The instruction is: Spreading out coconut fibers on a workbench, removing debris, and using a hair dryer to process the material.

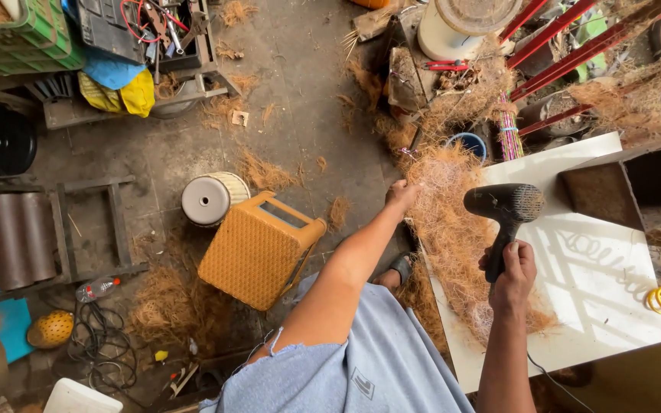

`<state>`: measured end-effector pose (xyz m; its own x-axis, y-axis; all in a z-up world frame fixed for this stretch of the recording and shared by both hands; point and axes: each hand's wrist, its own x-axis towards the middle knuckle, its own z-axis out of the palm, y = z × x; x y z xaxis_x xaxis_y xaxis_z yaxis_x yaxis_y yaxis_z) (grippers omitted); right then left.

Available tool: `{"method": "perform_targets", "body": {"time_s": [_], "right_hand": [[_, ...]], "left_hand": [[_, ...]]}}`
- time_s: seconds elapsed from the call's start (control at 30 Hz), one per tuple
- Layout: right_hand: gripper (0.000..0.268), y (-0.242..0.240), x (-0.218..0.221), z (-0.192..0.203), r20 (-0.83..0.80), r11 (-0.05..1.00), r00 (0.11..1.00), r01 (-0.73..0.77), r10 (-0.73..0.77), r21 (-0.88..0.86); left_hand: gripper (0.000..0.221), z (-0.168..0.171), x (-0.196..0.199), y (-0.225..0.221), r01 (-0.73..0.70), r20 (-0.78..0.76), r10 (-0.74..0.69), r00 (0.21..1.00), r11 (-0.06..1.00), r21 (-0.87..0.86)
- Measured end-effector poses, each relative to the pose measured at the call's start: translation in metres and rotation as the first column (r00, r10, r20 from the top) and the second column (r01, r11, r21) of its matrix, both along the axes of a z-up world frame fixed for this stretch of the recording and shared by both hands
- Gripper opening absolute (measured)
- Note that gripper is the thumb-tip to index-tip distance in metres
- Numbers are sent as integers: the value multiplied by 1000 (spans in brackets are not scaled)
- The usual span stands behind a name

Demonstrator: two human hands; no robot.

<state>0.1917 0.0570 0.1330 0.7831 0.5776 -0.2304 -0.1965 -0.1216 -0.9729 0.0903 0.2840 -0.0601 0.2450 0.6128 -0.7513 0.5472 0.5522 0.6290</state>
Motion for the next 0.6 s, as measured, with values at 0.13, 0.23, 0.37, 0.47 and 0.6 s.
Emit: {"method": "perform_targets", "body": {"time_s": [0.13,0.23,0.37,0.47,0.6], "right_hand": [[26,-1,1,1,-1,1000,1000,5,-5,10],[26,-2,2,2,10,1000,1000,8,-8,9],[25,-5,6,4,20,999,999,33,-33,10],[25,-5,12,8,17,997,998,59,-60,40],[26,-11,18,5,24,998,999,47,-48,31]], "left_hand": [[72,-5,5,-1,71,-43,-69,997,997,43],[67,17,6,-2,106,-64,-101,993,991,85],[43,49,9,-10,100,-57,-90,994,974,204],[44,75,10,-18,51,85,-70,994,977,207],[54,45,18,-21,22,167,-41,985,993,114]]}}
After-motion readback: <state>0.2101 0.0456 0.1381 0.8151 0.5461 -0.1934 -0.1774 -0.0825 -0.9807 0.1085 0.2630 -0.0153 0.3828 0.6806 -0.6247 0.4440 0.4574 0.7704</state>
